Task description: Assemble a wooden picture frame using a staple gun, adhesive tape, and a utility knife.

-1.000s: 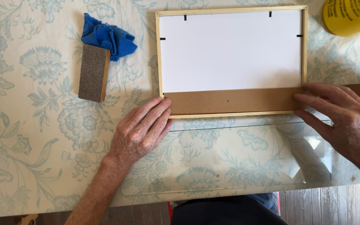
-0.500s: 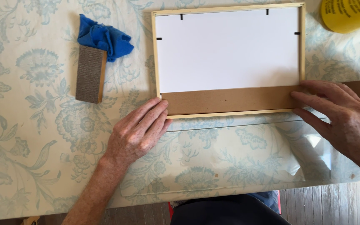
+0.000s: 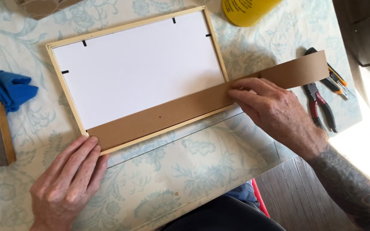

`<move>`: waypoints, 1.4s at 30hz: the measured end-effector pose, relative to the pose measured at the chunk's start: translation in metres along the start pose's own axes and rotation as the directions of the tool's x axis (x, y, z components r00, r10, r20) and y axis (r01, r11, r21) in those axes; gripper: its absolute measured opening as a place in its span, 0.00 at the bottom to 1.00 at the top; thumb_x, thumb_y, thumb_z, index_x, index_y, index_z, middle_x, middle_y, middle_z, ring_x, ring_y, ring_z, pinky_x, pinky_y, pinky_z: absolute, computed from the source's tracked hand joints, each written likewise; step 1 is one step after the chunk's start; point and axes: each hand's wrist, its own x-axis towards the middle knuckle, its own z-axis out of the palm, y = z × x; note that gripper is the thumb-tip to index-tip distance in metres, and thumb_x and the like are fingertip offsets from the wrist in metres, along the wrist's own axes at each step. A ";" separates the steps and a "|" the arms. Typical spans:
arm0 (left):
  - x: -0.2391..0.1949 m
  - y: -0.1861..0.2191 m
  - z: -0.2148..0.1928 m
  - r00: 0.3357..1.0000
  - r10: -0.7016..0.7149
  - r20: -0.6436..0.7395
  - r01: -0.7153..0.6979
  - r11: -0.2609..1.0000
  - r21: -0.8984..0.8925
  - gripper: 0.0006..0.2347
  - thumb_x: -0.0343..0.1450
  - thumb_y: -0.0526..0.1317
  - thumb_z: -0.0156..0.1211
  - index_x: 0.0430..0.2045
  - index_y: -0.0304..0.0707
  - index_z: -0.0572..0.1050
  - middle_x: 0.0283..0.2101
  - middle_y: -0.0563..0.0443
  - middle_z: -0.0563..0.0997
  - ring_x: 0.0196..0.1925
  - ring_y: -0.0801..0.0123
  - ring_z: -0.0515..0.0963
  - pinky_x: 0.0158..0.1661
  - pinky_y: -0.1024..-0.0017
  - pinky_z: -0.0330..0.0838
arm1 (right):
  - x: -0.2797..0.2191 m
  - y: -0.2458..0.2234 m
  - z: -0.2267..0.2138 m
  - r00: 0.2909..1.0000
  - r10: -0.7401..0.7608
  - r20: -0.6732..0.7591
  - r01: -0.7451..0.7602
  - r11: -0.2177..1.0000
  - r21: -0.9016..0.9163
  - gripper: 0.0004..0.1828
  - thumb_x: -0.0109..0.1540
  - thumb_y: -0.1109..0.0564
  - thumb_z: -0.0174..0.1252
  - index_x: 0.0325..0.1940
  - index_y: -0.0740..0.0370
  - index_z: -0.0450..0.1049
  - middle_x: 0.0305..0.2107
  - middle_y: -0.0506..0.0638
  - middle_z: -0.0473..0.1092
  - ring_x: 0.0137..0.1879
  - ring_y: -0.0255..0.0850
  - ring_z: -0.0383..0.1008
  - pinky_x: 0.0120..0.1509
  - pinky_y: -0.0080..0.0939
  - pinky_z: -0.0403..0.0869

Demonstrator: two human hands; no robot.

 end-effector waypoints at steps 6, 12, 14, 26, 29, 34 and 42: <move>0.000 0.000 0.001 1.000 -0.009 -0.014 0.009 1.000 -0.013 0.05 0.72 0.33 0.72 0.34 0.27 0.86 0.46 0.40 0.88 0.50 0.55 0.87 0.55 0.68 0.78 | 0.000 0.001 0.004 1.000 -0.009 -0.014 0.008 0.998 -0.057 0.08 0.67 0.61 0.62 0.50 0.61 0.79 0.43 0.50 0.74 0.46 0.44 0.77 0.40 0.41 0.77; 0.000 -0.001 0.001 1.000 -0.013 -0.024 0.012 0.999 -0.046 0.05 0.73 0.32 0.71 0.34 0.25 0.85 0.46 0.39 0.87 0.50 0.53 0.87 0.55 0.67 0.78 | 0.007 -0.003 0.002 0.999 0.035 0.030 -0.032 0.995 -0.094 0.08 0.69 0.58 0.59 0.49 0.63 0.78 0.44 0.51 0.74 0.44 0.46 0.77 0.35 0.44 0.77; 0.000 -0.001 0.001 1.000 -0.012 -0.021 0.011 0.999 -0.047 0.05 0.72 0.32 0.71 0.34 0.25 0.85 0.47 0.39 0.87 0.50 0.53 0.87 0.55 0.67 0.78 | 0.010 -0.003 0.004 0.997 0.059 0.045 -0.054 0.994 -0.093 0.09 0.69 0.58 0.58 0.51 0.63 0.78 0.45 0.52 0.74 0.42 0.46 0.78 0.36 0.45 0.78; 0.002 0.003 -0.001 0.999 -0.041 -0.018 0.041 0.998 -0.038 0.05 0.73 0.32 0.73 0.35 0.25 0.85 0.47 0.40 0.87 0.50 0.54 0.87 0.54 0.67 0.78 | 0.026 0.006 0.003 0.999 0.008 -0.038 -0.014 0.986 -0.164 0.07 0.70 0.57 0.62 0.50 0.59 0.81 0.46 0.50 0.77 0.41 0.43 0.78 0.34 0.44 0.78; 0.003 0.002 -0.001 0.999 -0.032 -0.024 0.031 0.999 -0.043 0.05 0.73 0.32 0.72 0.35 0.25 0.85 0.46 0.40 0.87 0.50 0.53 0.87 0.54 0.67 0.79 | 0.029 0.013 0.007 1.000 -0.006 0.002 0.007 0.977 -0.212 0.06 0.69 0.56 0.62 0.48 0.57 0.81 0.46 0.47 0.78 0.41 0.40 0.79 0.31 0.42 0.78; 0.002 0.002 0.000 0.999 -0.044 -0.019 0.043 0.998 -0.041 0.04 0.73 0.32 0.72 0.35 0.26 0.85 0.47 0.41 0.87 0.50 0.54 0.87 0.54 0.67 0.78 | 0.033 0.018 0.009 0.999 -0.017 0.046 0.029 0.961 -0.274 0.06 0.71 0.55 0.59 0.48 0.55 0.81 0.44 0.44 0.77 0.41 0.40 0.78 0.26 0.44 0.75; -0.002 0.002 0.001 0.998 -0.055 -0.019 0.054 0.998 -0.040 0.04 0.73 0.32 0.73 0.35 0.27 0.85 0.48 0.42 0.87 0.51 0.55 0.87 0.54 0.67 0.79 | 0.032 0.025 0.008 0.994 -0.102 0.040 0.110 0.951 -0.290 0.05 0.72 0.55 0.59 0.48 0.55 0.79 0.43 0.44 0.75 0.42 0.40 0.77 0.26 0.42 0.73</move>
